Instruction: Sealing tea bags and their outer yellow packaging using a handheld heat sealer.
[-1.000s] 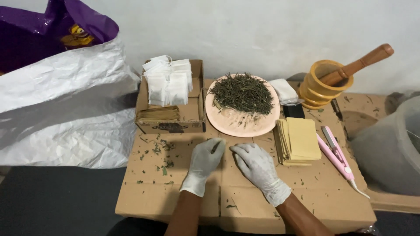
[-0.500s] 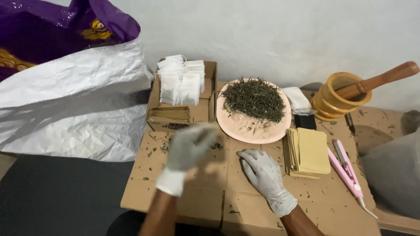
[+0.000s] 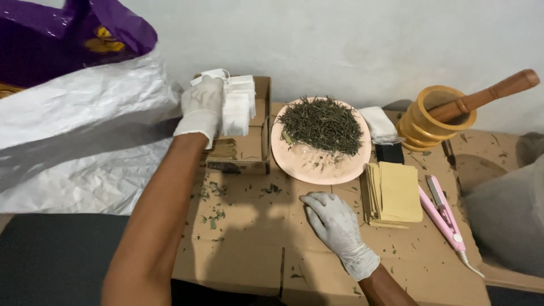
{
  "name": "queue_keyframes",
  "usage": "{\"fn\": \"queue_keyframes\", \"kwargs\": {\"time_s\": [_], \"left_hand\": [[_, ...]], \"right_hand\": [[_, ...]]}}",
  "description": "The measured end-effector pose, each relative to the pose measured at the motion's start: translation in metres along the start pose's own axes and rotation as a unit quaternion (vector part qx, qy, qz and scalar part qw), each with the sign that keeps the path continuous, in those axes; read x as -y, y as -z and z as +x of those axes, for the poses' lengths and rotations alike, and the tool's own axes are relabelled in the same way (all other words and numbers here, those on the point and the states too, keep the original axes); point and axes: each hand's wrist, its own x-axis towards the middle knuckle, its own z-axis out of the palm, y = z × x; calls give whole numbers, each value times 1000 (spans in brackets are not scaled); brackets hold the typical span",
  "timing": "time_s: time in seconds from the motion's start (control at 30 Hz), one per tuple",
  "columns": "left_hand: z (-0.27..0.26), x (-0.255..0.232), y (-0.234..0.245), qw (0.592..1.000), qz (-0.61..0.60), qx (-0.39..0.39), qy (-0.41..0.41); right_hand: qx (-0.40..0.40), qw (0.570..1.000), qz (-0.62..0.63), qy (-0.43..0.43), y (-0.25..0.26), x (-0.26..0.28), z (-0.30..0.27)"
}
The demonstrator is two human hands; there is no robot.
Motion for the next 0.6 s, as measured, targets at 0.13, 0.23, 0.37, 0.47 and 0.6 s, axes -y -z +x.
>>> {"fn": "queue_keyframes", "kwargs": {"time_s": [0.13,0.23,0.37,0.47,0.6], "left_hand": [[29,31,-73,997,44,-58,-37],[37,41,-95,997,44,-50,-33],[43,47,-115,990,81,-99,-56],[51,45,-129,983,112,-134,-48],[54,46,-130,964,178,-193,-44]], "right_hand": [[1,1000,-14,2,-3,-3,0],[8,1000,7,-6,-3,-3,1],[12,1000,-3,-16,-5,-3,1],[16,1000,-5,-17,-5,-3,0],[24,999,-10,-21,-8,-5,-1]]}}
